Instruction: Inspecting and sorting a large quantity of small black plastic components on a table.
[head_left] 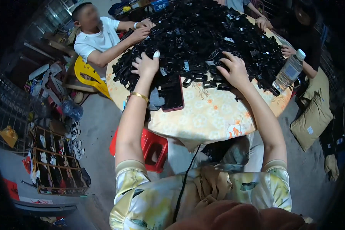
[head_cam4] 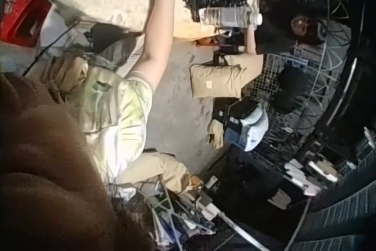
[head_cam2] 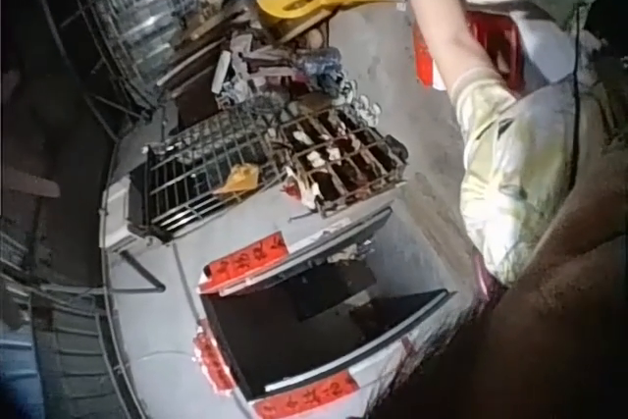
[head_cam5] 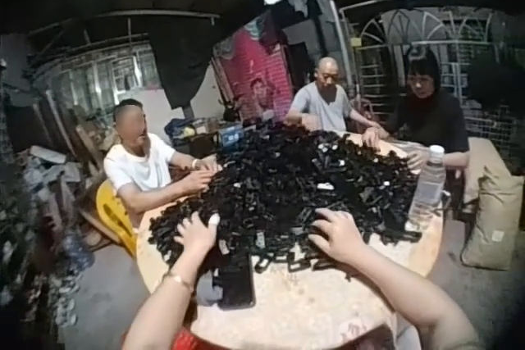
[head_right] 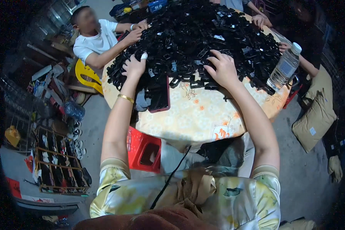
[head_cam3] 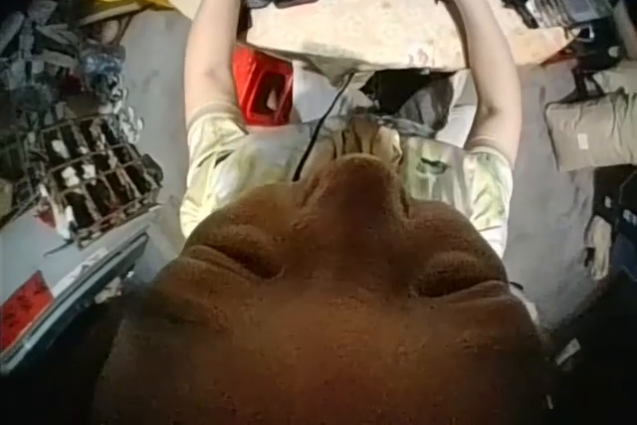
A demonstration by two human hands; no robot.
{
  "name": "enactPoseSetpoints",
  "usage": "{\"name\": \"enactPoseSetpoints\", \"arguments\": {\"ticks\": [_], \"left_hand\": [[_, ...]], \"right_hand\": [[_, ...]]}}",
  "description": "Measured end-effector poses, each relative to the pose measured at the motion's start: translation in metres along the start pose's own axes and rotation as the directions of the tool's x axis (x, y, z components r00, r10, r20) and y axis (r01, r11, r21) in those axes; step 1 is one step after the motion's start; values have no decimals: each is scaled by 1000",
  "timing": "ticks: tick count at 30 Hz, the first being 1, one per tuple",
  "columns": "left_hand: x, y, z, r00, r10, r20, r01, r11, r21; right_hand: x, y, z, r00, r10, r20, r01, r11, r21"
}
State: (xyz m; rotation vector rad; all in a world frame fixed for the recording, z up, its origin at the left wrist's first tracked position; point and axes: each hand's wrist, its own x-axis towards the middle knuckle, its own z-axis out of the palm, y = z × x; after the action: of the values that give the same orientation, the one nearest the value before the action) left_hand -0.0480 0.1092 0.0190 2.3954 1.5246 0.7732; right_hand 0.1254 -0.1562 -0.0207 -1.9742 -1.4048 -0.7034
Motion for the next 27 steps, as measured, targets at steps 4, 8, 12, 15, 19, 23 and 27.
{"name": "enactPoseSetpoints", "arguments": {"ticks": [4, 8, 12, 15, 19, 23, 27], "left_hand": [[-10, 23, 18, 991, 99, -91, -86, 987, 135], [-35, 65, 29, 959, 274, -77, -263, 956, 129], [-63, 103, 48, 948, 318, 31, -318, 948, 2], [-83, 119, 62, 946, 323, -12, -322, 938, -127], [-102, 131, 52, 862, 501, 82, -457, 836, -305], [-97, 114, 17, 752, 657, -54, -657, 753, 25], [-48, 43, -8, 973, 221, -64, -195, 942, 274]], "right_hand": [[-4, 13, 2, 985, 83, -150, -76, 996, 55], [-5, 23, -4, 973, 111, -201, -101, 993, 58], [-5, 23, -4, 973, 109, -203, -87, 990, 114], [-6, 26, -1, 966, 117, -232, -92, 989, 115], [-10, 32, 2, 970, 125, -211, -106, 990, 96], [-16, 28, -1, 965, 119, -234, -103, 992, 79], [-9, 10, 0, 966, 65, -251, -39, 993, 110]]}}
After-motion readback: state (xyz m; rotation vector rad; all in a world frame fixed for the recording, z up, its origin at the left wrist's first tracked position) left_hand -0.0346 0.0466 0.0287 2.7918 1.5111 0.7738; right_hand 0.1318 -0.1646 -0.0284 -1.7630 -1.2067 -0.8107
